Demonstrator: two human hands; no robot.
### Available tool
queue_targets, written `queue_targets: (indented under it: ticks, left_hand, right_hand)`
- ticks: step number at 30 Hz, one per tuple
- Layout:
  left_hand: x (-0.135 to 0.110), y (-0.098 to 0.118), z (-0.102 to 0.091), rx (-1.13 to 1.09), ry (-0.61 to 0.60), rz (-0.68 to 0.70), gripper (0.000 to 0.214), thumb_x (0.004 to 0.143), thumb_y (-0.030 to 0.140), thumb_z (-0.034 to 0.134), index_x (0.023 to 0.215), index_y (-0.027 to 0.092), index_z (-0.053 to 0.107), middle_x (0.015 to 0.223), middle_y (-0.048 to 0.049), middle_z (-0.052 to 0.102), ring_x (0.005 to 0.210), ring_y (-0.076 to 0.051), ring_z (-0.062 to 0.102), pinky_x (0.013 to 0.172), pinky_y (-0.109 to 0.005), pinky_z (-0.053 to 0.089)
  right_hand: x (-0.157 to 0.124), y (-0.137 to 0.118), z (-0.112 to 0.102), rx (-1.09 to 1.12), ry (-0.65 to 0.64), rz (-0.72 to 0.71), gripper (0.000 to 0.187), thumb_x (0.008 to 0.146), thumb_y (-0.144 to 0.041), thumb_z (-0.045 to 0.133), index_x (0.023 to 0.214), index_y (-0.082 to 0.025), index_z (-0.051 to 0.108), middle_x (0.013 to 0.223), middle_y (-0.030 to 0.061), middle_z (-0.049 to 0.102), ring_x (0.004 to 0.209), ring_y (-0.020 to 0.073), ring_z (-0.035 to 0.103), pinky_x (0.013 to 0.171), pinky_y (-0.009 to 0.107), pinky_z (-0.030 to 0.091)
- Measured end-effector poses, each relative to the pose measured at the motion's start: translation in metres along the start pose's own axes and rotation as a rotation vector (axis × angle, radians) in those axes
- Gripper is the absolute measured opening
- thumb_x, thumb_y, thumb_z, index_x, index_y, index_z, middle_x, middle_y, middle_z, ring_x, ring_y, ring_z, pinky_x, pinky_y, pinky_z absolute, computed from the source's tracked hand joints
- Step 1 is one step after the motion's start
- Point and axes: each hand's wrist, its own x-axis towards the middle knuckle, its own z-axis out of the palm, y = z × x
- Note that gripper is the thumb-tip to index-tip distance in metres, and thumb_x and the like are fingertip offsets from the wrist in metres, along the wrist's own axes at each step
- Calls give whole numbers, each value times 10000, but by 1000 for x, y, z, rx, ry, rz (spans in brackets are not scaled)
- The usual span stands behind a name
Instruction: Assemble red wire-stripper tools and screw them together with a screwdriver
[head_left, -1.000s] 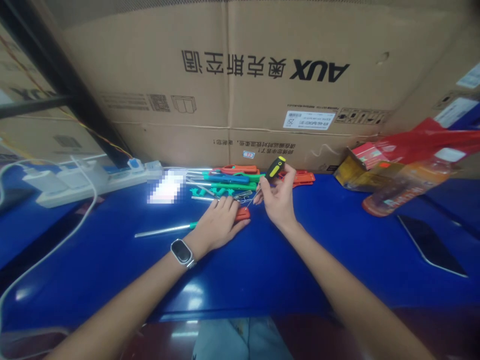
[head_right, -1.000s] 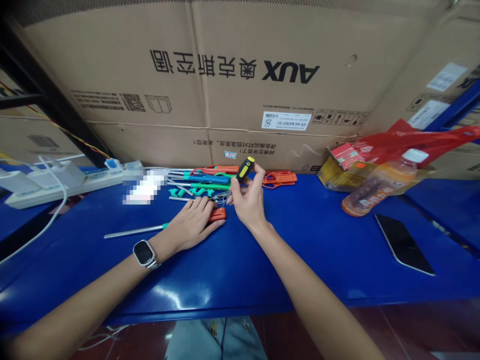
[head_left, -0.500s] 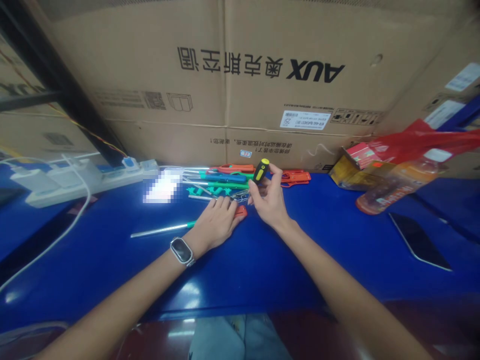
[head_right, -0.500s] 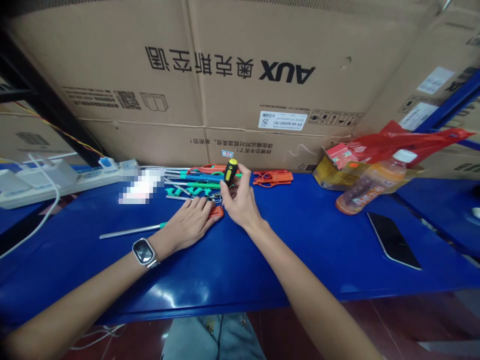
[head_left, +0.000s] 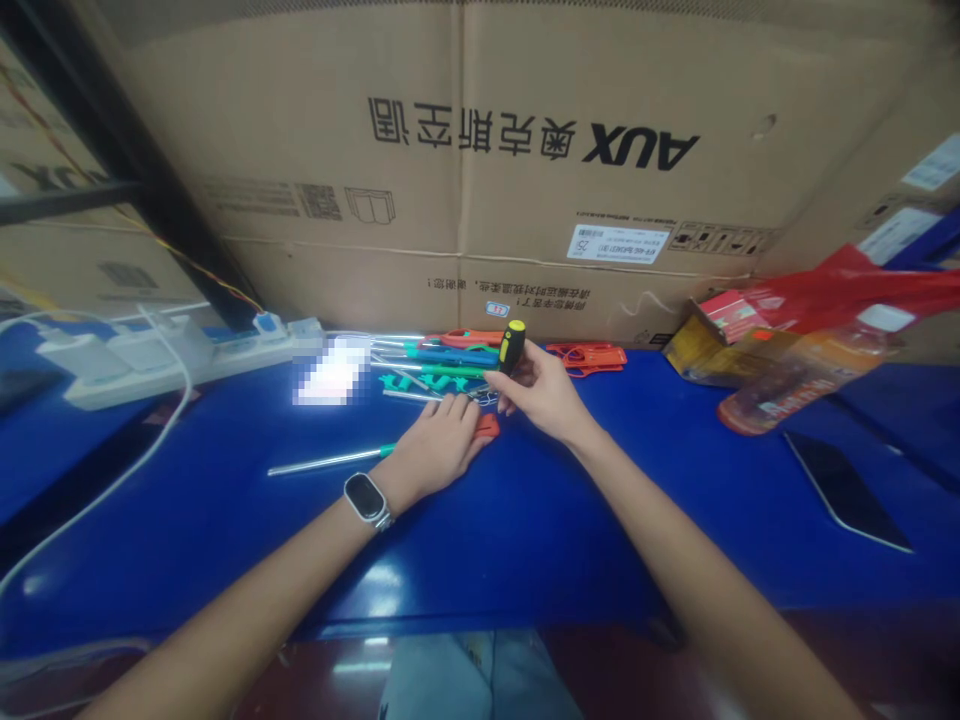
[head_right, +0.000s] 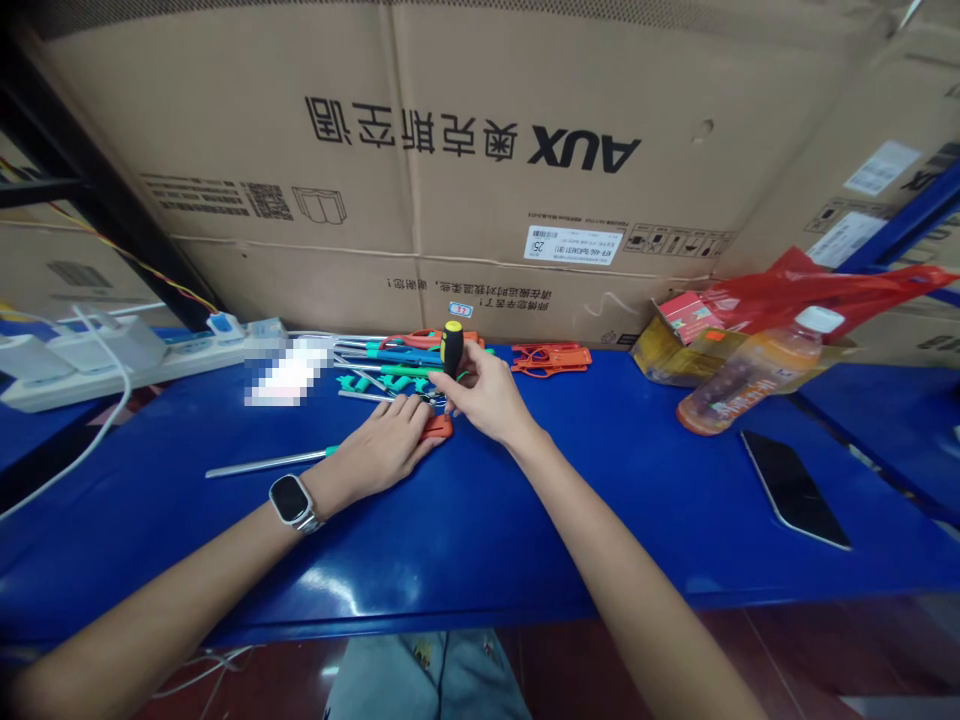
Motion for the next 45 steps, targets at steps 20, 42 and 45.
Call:
queue_targets:
  ticks: [20,42,45]
  left_hand:
    - [-1,5,-5,-37,-27,-42,379,1005,437,363,1070,131,576,1034,-147,592,963,-309,534,854,-435,400]
    - [0,5,-7,-60,-53,-66,379,991,455,391,1077,136,576,1064,-133,592,992,-301,534,870,-430,411]
    - [0,5,-7,-64,-47,-64,378,991,454,394,1093,136,572,1066,-132,593,998,-304,532,874,-434,412]
  right_hand:
    - [2,2,9,135,13,135,422,712,-492,807,846,-209,524,662,-33,653,434,136,628,364,235,503]
    - [-1,12,14,171,35,49,402,865,-603,611,1022,-249,503,618,-91,541,393,84,525,402,229,444]
    - [-4,9,9,203,-40,65,430,860,-617,601,1008,-214,570,721,-47,597,468,79,570,468,236,482]
